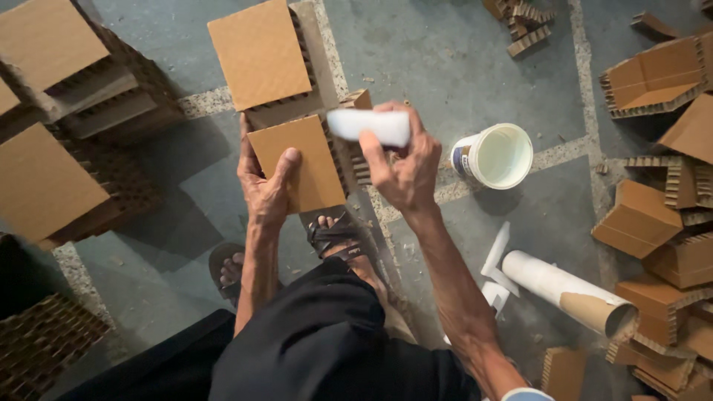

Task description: The person assembles small cardboard boxes by applying glue to the edges of flat cardboard pieces, folding them into shape, and securing them with rubber bands. The process is repeated for multiple units.

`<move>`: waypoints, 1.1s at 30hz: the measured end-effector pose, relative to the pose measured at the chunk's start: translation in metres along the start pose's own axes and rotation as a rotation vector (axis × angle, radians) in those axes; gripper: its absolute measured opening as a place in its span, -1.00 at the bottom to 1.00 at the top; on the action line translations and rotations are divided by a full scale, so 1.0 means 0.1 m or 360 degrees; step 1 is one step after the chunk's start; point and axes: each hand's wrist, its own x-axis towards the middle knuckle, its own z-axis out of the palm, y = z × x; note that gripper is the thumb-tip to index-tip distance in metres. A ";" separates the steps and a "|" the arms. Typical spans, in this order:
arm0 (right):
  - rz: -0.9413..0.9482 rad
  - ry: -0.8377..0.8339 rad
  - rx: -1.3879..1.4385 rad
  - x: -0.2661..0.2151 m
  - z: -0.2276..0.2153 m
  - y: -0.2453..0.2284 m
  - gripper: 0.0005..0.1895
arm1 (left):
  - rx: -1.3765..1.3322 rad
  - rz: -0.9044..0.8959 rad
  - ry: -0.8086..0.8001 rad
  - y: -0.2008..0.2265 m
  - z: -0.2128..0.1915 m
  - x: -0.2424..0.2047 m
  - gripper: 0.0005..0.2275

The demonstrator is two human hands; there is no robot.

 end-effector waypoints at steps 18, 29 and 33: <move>0.0231 -0.0104 0.0161 0.15 0.02 -0.07 -0.69 | -0.0402 -0.0023 0.0029 -0.02 -0.07 0.00 -0.29; 0.0421 -0.0326 0.0326 -0.51 -0.31 -0.07 -0.72 | -0.0538 0.0017 0.0030 0.00 -0.16 0.02 -0.31; 0.0336 -0.0193 0.0292 -0.25 -0.21 -0.10 -0.71 | -0.0466 -0.0011 0.0059 -0.03 -0.11 0.03 -0.29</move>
